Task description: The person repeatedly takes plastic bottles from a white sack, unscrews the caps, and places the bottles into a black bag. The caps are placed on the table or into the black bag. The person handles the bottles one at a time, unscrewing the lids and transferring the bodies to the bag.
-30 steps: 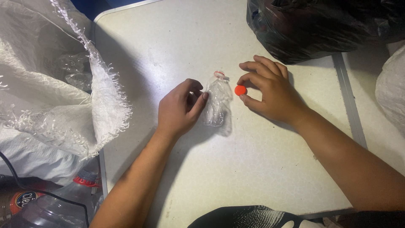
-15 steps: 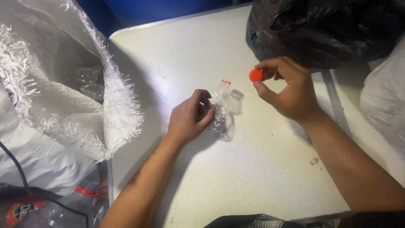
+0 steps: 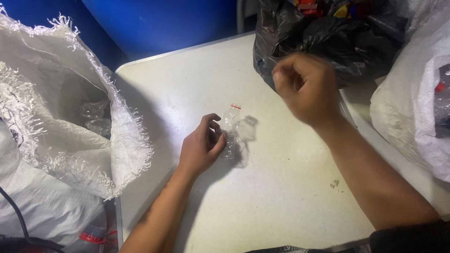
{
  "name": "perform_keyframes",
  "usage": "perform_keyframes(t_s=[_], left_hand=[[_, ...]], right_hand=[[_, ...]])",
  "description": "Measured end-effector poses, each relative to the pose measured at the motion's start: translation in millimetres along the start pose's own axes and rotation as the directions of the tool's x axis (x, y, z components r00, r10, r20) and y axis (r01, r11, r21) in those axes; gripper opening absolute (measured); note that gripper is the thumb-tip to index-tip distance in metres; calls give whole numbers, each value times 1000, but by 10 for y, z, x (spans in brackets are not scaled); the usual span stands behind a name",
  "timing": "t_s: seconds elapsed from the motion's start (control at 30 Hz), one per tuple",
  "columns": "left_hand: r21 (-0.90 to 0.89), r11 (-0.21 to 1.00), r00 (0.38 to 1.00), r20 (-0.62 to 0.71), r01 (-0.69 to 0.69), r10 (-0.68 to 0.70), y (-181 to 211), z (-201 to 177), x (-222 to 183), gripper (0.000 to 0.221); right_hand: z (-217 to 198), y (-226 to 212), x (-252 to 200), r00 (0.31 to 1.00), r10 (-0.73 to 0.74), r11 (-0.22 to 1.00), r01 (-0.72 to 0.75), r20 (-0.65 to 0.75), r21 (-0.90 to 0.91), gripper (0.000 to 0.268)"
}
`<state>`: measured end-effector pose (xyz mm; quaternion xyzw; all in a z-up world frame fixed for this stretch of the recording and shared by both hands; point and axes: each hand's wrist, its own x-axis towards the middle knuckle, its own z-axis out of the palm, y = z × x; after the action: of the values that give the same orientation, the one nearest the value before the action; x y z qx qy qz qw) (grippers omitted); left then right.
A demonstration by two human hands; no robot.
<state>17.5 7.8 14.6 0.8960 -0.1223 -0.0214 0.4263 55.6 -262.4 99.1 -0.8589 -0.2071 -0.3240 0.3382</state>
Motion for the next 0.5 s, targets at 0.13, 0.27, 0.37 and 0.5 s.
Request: perform_keyframes(t_s=[0.13,0.27,0.37,0.5], left_hand=[[11,1000,999,-33,0,0,8,19,8,43],[112,992,995,-75,-54,62,-154,95,4,29],[54,999,993,-122,5,2,-124,93,20,28],[72,994,994,-79,82,-77,-60,69,4,25]], right_hand=[[452,-169,-505,846,203,934,-318,493,161,21],[701,-215,-673,775,96,977,-192,625,89,33],[775,-198,-749,778,47,965,-198,627,173,40],[729,-244,-782,810,-2,928,-217,587,303,60]])
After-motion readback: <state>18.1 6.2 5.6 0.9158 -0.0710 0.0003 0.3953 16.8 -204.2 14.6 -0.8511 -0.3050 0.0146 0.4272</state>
